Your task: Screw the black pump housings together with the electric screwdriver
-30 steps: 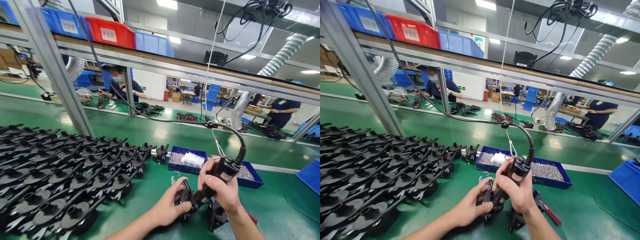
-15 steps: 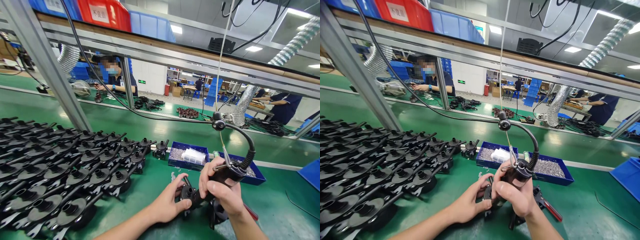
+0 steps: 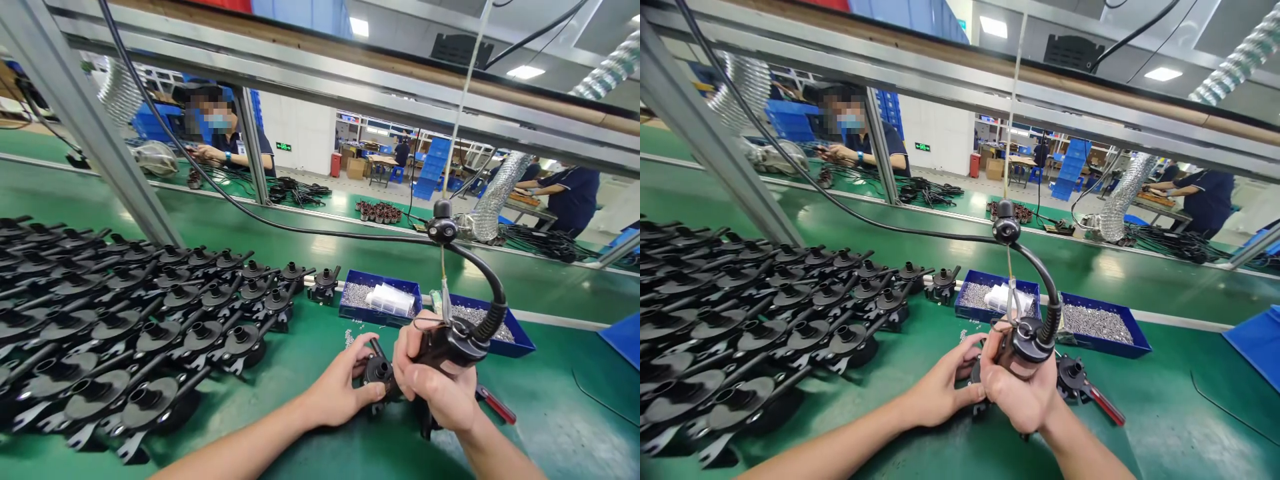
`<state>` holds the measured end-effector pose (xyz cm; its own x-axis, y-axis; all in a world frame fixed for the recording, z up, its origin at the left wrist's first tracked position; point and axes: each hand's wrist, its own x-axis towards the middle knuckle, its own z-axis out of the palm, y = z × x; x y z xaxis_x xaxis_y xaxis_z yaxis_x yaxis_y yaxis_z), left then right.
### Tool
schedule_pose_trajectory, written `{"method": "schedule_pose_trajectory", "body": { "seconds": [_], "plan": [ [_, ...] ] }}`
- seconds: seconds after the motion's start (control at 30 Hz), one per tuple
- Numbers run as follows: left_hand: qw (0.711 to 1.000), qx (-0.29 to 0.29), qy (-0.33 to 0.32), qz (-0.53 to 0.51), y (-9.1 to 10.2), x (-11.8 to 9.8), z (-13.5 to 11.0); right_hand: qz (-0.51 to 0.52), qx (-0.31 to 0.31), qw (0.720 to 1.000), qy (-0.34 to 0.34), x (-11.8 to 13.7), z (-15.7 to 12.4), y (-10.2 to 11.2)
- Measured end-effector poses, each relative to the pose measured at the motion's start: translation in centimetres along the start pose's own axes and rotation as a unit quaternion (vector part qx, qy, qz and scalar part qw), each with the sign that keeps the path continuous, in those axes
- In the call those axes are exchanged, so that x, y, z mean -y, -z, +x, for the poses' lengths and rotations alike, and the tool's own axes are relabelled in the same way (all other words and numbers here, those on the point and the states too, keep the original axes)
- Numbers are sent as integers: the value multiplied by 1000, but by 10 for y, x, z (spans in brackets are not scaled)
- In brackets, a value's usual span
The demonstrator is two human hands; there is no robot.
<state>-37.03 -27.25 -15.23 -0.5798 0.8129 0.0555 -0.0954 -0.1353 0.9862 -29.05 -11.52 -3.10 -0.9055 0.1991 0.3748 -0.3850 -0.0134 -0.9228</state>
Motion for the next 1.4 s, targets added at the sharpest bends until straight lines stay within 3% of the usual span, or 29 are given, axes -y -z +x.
{"method": "schedule_pose_trajectory", "body": {
  "seconds": [0.3, 0.47, 0.83, 1.13, 1.3, 1.4],
  "plan": [
    [1000, 2, -30, 6, -2, 13, 0, 40, 23, 999, 17, 10, 8, -6],
    [998, -16, -42, 41, -11, 13, -2, 102, -18, 991, 88, 16, 6, -10],
    [991, -30, -94, 85, -14, 3, 1, 34, 58, 998, 18, -2, 8, -26],
    [994, -30, -79, 63, -14, -6, 2, 32, 12, 999, 38, -12, 1, -31],
    [996, -46, -72, 36, -19, 4, 1, 1, 7, 999, 34, -2, 11, -32],
    [996, -63, -50, 30, -24, 13, 1, 21, -27, 999, 42, 7, 18, -27]
  ]
}}
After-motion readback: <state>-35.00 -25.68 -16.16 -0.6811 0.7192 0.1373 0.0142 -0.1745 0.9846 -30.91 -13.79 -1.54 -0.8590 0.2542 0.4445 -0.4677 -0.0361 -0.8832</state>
